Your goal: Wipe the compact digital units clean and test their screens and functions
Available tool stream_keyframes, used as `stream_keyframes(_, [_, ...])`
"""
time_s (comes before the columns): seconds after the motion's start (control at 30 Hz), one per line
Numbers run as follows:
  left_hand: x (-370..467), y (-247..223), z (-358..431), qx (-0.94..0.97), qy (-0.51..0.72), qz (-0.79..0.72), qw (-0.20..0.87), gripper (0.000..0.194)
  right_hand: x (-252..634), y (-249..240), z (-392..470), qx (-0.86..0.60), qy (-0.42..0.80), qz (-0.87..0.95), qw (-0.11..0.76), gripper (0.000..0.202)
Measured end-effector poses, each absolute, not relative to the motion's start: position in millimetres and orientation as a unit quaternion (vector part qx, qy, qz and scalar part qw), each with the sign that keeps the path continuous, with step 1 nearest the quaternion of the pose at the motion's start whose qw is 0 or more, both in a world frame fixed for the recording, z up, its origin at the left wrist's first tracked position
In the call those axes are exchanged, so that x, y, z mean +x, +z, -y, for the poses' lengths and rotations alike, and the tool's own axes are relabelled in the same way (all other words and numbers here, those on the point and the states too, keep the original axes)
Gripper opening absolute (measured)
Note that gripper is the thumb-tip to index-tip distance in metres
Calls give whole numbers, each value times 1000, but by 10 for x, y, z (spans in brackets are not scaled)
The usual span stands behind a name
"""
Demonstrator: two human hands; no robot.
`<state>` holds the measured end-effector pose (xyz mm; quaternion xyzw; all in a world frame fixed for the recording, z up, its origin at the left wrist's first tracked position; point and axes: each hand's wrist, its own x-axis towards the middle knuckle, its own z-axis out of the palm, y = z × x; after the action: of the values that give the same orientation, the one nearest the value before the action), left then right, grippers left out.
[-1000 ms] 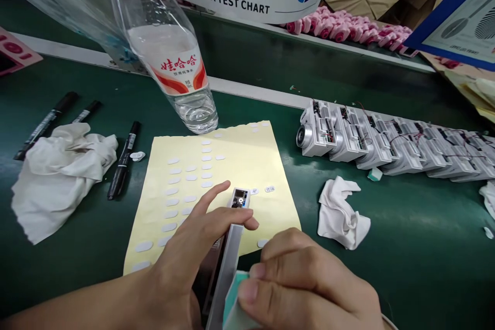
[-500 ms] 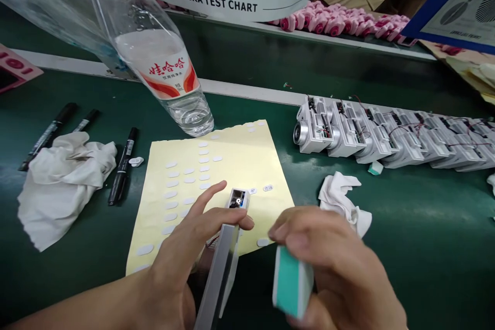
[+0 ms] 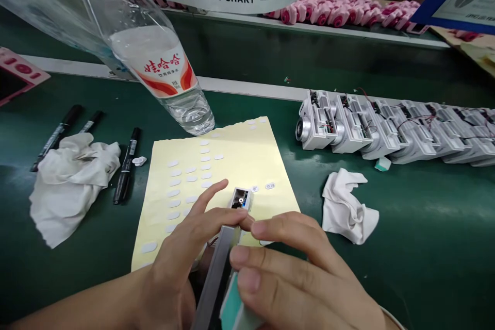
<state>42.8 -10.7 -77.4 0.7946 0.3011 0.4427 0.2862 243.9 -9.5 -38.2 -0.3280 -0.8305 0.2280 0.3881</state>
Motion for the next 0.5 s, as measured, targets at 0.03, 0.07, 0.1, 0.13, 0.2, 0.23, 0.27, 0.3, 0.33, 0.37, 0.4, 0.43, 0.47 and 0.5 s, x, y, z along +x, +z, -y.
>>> stream_keyframes(0.03, [426,-760,103,799,439,-299,283,84,2442,-365,77,-296,210,851,380,44])
stream_keyframes(0.07, [427,-744,103,802,434,-300,280,84,2448,-344,59,-264,190,871,368,43])
stream_keyframes(0.1, [429,-727,105,802,431,-304,279,85,2456,-324,41,-235,170,890,352,41])
stream_keyframes(0.13, [432,-712,110,802,428,-309,278,84,2466,-306,27,-218,155,904,335,38])
stream_keyframes(0.2, [435,-689,123,803,423,-316,277,83,2487,-287,13,-213,127,916,316,32])
stream_keyframes(0.23, [435,-682,128,803,422,-318,275,82,2496,-287,14,-215,116,918,313,30])
stream_keyframes(0.27, [433,-677,131,805,421,-318,273,81,2502,-291,19,-219,107,920,308,30])
stream_keyframes(0.3, [430,-673,131,807,420,-315,270,80,2506,-299,26,-223,99,920,307,29])
stream_keyframes(0.33, [428,-670,130,810,419,-311,268,79,2508,-306,34,-222,92,921,308,29])
stream_keyframes(0.37, [426,-667,127,812,419,-307,266,78,2507,-313,42,-222,88,921,309,28])
stream_keyframes(0.4, [427,-665,122,813,418,-305,265,78,2505,-317,48,-226,88,919,311,25])
stream_keyframes(0.43, [431,-664,117,813,419,-306,265,77,2502,-318,54,-232,92,916,313,22])
stream_keyframes(0.47, [436,-665,111,811,421,-308,266,77,2499,-317,59,-235,98,915,313,19])
stream_keyframes(0.5, [444,-668,105,809,425,-308,266,76,2497,-316,63,-237,105,915,310,17])
